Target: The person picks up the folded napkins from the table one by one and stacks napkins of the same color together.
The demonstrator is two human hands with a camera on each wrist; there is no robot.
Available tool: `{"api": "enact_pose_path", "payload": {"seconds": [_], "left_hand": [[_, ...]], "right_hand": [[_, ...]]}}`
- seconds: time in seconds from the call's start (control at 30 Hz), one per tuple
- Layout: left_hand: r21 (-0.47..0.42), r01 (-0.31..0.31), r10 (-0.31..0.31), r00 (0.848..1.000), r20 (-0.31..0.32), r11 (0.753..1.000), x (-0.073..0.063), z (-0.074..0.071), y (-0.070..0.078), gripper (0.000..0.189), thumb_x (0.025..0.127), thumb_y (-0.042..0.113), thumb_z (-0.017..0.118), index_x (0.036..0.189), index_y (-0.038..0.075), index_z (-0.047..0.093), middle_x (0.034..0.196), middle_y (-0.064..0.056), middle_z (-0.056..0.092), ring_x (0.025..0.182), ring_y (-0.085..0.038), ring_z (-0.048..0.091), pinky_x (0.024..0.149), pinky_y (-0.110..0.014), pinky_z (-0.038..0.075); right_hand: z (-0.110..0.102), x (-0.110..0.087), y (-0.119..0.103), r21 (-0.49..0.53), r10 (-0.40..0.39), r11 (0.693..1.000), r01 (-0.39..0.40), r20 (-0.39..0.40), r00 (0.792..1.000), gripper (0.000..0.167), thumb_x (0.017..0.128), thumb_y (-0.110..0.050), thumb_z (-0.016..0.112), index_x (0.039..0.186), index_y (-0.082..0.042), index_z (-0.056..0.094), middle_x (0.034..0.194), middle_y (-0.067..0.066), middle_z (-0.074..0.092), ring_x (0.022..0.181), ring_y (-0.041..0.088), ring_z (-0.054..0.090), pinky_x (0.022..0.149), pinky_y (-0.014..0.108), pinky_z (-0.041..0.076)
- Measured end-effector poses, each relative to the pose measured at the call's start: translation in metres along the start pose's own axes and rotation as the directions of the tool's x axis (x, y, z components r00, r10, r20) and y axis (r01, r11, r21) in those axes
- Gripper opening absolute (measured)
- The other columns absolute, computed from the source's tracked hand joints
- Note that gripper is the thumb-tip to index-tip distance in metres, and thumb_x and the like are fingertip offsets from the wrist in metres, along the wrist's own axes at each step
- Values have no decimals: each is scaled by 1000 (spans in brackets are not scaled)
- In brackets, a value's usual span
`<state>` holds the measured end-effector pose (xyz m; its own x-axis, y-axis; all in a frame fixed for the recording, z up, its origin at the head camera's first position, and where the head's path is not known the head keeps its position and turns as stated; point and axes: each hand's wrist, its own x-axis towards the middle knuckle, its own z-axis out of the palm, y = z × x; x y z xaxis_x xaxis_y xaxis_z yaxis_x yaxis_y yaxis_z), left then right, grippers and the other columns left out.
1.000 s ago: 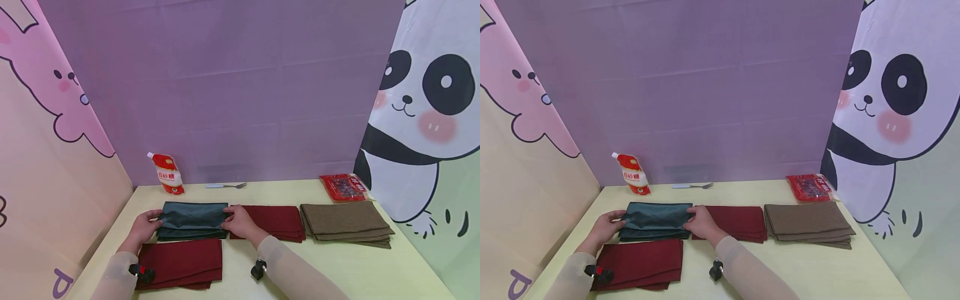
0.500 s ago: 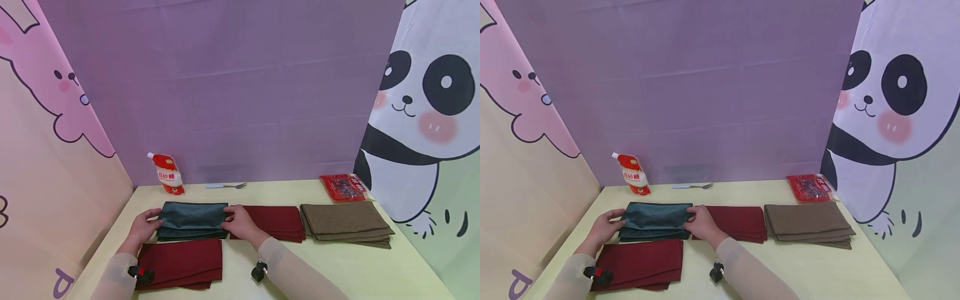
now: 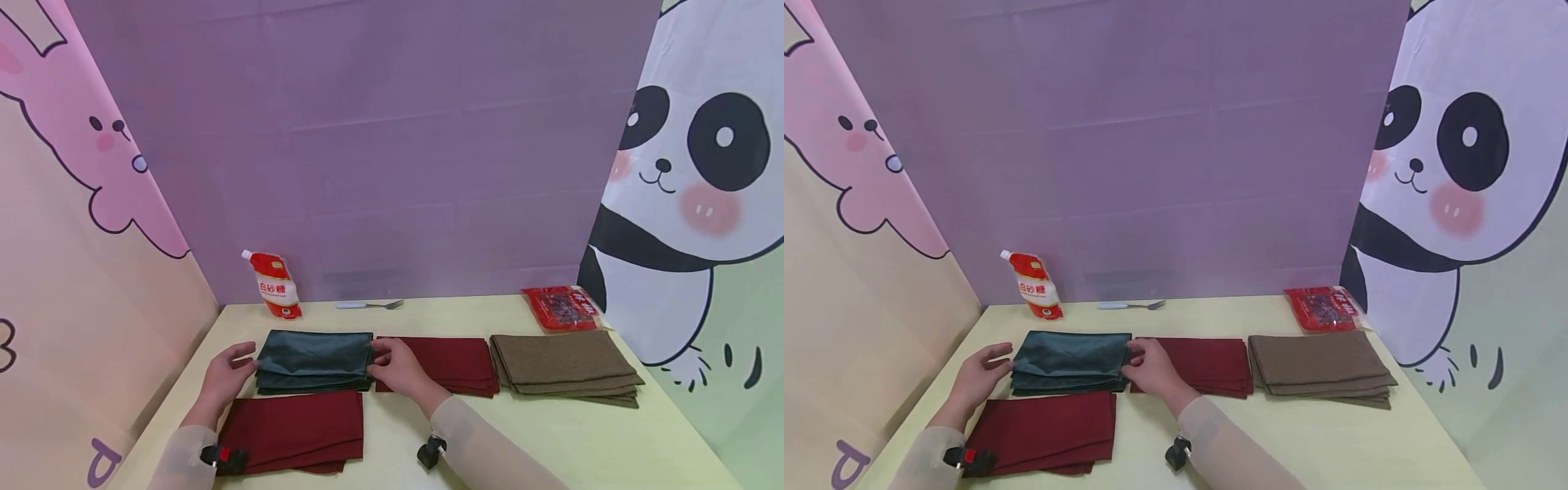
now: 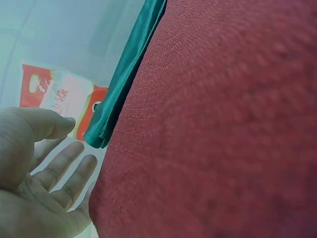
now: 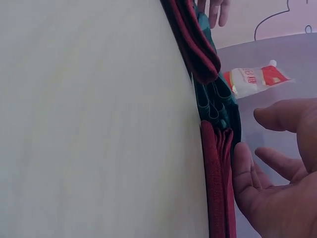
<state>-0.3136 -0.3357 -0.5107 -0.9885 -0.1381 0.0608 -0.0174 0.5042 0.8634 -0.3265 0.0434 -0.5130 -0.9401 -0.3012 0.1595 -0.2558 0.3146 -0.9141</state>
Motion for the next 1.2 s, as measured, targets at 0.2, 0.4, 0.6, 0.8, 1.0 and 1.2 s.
{"api": "enact_pose_path", "payload": {"seconds": [0.2,0.4,0.6,0.8,1.0,1.2], "left_hand": [[-19,-27,27,1000,-10,999,-10,-2,-2,48,104,14,66,148,0,54,149,-24,55,135,-43,55,106,-56,50],[10,-30,30,1000,0,999,-21,0,1,49,104,17,67,148,0,54,148,-25,55,135,-45,53,106,-57,49],[43,-49,49,999,7,998,-30,-1,4,50,103,20,68,147,1,54,149,-24,54,136,-46,52,112,-61,43],[60,-89,87,996,22,994,-36,-2,3,53,102,25,71,147,4,55,150,-21,55,137,-43,52,115,-63,37],[82,-151,150,989,14,985,-43,-6,2,54,101,25,73,147,3,55,149,-21,56,135,-44,54,113,-65,37],[98,-208,209,978,4,973,-51,-9,0,52,100,22,74,145,1,57,146,-22,58,132,-45,56,110,-67,38]], "right_hand": [[-3,-7,-6,-3,-7,1000,7,-13,1000,52,93,-3,77,142,3,59,136,21,58,106,30,63,78,31,59],[-3,-15,-11,-12,1,1000,-1,7,1000,51,94,-6,78,141,0,61,132,16,59,107,30,63,75,31,59],[-2,-20,-15,1,-30,1000,30,39,999,50,94,-7,78,141,1,60,130,17,59,109,32,63,75,29,59],[1,-24,-18,-11,-45,999,46,58,997,51,95,-9,78,141,0,60,132,15,59,109,32,62,77,28,58],[3,-31,-24,-19,-54,998,55,68,996,52,94,-10,80,141,-2,60,133,16,58,108,29,62,78,27,58],[4,-36,-28,-30,-56,998,59,96,994,52,94,-10,80,142,-2,60,131,15,58,108,28,62,80,26,57]]}}
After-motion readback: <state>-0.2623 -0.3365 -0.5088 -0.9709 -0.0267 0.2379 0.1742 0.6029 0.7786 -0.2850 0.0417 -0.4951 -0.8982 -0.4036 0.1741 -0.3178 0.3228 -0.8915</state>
